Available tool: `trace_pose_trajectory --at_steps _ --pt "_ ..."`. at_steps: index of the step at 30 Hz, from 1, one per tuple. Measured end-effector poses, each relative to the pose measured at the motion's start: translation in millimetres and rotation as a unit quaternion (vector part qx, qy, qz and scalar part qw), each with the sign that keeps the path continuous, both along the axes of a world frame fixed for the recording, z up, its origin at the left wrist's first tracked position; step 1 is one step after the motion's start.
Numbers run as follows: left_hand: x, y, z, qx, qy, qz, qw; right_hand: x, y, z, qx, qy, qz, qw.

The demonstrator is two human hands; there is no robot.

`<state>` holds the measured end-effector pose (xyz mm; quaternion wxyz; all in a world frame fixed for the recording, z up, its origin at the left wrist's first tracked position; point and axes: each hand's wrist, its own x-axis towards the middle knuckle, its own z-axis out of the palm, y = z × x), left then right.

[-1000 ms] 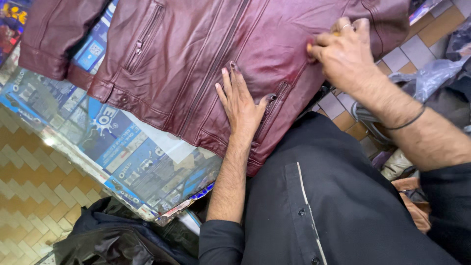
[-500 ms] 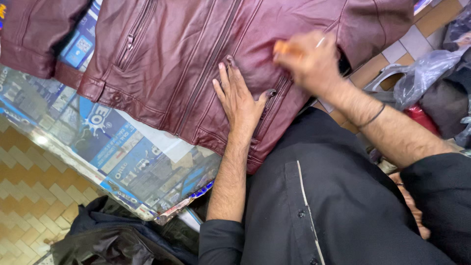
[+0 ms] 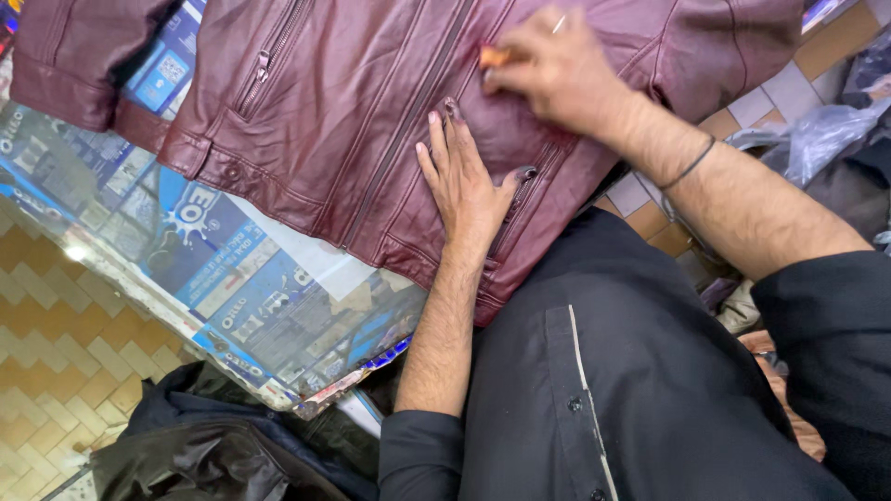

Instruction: The person wipes a maroon leather jacket laid on a workbench using a small reddish sponge or cloth. They repeatedly rub the front panels, sleeves, and lower sections, then flip the jacket to wipe the back. The jacket remains on the table throughout.

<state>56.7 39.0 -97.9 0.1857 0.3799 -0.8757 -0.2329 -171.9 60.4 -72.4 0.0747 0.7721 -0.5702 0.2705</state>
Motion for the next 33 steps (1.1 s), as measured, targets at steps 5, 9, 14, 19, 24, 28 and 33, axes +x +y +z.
trace_pose_trajectory --at_steps 5,9,14,19,24,28,33 --pt "1 0 2 0.014 -0.006 0.007 1.000 -22 1 6 0.052 -0.045 -0.138 0.988" --pt "1 0 2 0.002 0.010 -0.001 1.000 -38 25 11 0.023 -0.030 -0.095 0.995" --pt "0 0 3 0.000 0.006 -0.003 1.000 -34 67 13 0.035 0.119 -0.117 0.985" --pt "0 1 4 0.002 0.001 -0.004 1.000 -15 94 15 0.058 0.100 -0.237 0.965" --pt "-2 -1 3 -0.004 0.002 -0.007 1.000 4 99 10 0.042 0.110 -0.196 0.974" --pt "-1 0 2 -0.001 0.001 -0.005 1.000 1 87 -2 0.021 0.052 -0.254 0.966" --pt "-1 1 4 -0.014 0.005 -0.004 1.000 -17 57 -10 -0.012 0.052 -0.268 0.962"
